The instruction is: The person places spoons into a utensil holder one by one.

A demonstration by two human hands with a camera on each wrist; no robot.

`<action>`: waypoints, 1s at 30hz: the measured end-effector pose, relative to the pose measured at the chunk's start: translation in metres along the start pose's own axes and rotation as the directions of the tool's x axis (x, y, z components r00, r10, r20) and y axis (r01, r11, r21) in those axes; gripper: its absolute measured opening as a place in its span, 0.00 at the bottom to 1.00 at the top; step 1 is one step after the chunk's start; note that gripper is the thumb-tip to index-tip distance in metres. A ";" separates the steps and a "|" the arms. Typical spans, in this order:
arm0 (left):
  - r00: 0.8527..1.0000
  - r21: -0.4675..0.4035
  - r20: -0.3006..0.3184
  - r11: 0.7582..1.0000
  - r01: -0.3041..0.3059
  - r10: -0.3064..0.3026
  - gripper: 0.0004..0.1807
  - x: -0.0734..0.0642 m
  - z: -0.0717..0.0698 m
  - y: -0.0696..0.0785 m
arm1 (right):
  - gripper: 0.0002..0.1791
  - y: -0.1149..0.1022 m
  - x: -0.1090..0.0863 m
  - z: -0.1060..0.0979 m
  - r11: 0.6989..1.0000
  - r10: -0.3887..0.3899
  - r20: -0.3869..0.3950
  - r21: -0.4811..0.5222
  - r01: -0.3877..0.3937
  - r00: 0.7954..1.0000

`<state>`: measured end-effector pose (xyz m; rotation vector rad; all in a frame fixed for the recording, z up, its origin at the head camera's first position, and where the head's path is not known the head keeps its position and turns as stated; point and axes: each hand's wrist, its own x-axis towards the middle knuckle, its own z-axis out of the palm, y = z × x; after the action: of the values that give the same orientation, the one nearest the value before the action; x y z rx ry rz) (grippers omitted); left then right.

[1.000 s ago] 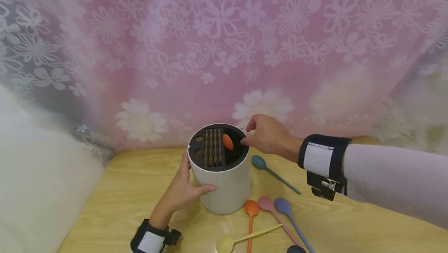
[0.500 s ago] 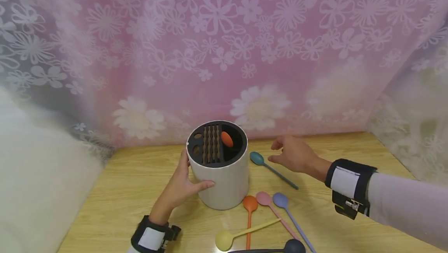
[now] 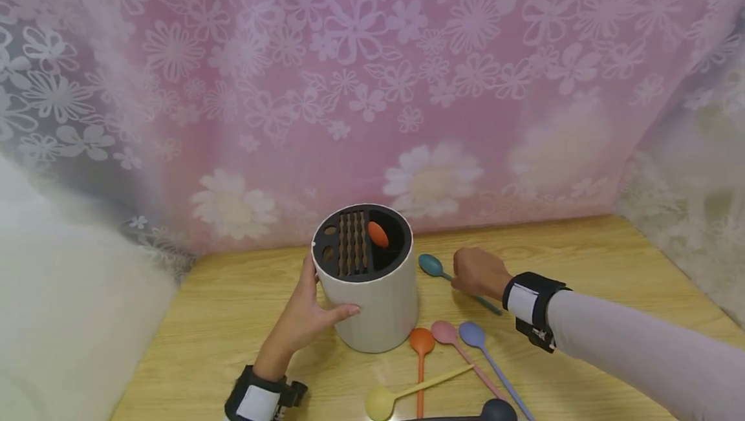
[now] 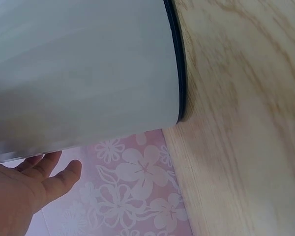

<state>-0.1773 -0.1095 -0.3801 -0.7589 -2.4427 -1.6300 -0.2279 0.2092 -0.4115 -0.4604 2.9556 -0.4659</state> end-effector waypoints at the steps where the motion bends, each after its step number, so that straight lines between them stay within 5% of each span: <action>1: 1.000 0.003 -0.001 1.000 0.002 -0.002 0.65 0.000 0.000 0.000 | 0.04 0.001 0.003 0.001 1.000 0.006 -0.004 -0.006 -0.006 1.000; 7: 1.000 0.000 -0.011 1.000 0.008 -0.008 0.65 0.001 0.002 -0.002 | 0.06 0.005 0.016 0.006 1.000 -0.001 -0.008 -0.026 0.000 1.000; 14: 1.000 0.007 -0.019 1.000 -0.003 0.004 0.69 0.008 0.014 -0.038 | 0.18 0.006 0.021 0.011 0.999 0.033 0.028 -0.030 -0.032 0.999; 16: 1.000 0.004 -0.016 1.000 0.010 -0.010 0.69 0.008 0.015 -0.039 | 0.19 0.007 0.019 0.013 0.999 0.045 0.032 -0.031 -0.044 0.998; 22: 0.999 0.010 -0.006 0.999 0.033 -0.033 0.68 0.004 0.009 -0.022 | 0.20 0.007 0.014 0.008 1.000 0.022 0.033 -0.021 -0.022 0.999; 30: 1.000 -0.009 0.005 1.000 0.022 -0.022 0.66 0.001 -0.001 -0.004 | 0.04 -0.001 0.007 -0.026 0.998 -0.054 0.055 -0.022 0.056 0.997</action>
<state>-0.1801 -0.1117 -0.3826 -0.7403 -2.4578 -1.6494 -0.2390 0.2137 -0.3868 -0.5494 2.9053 -0.4172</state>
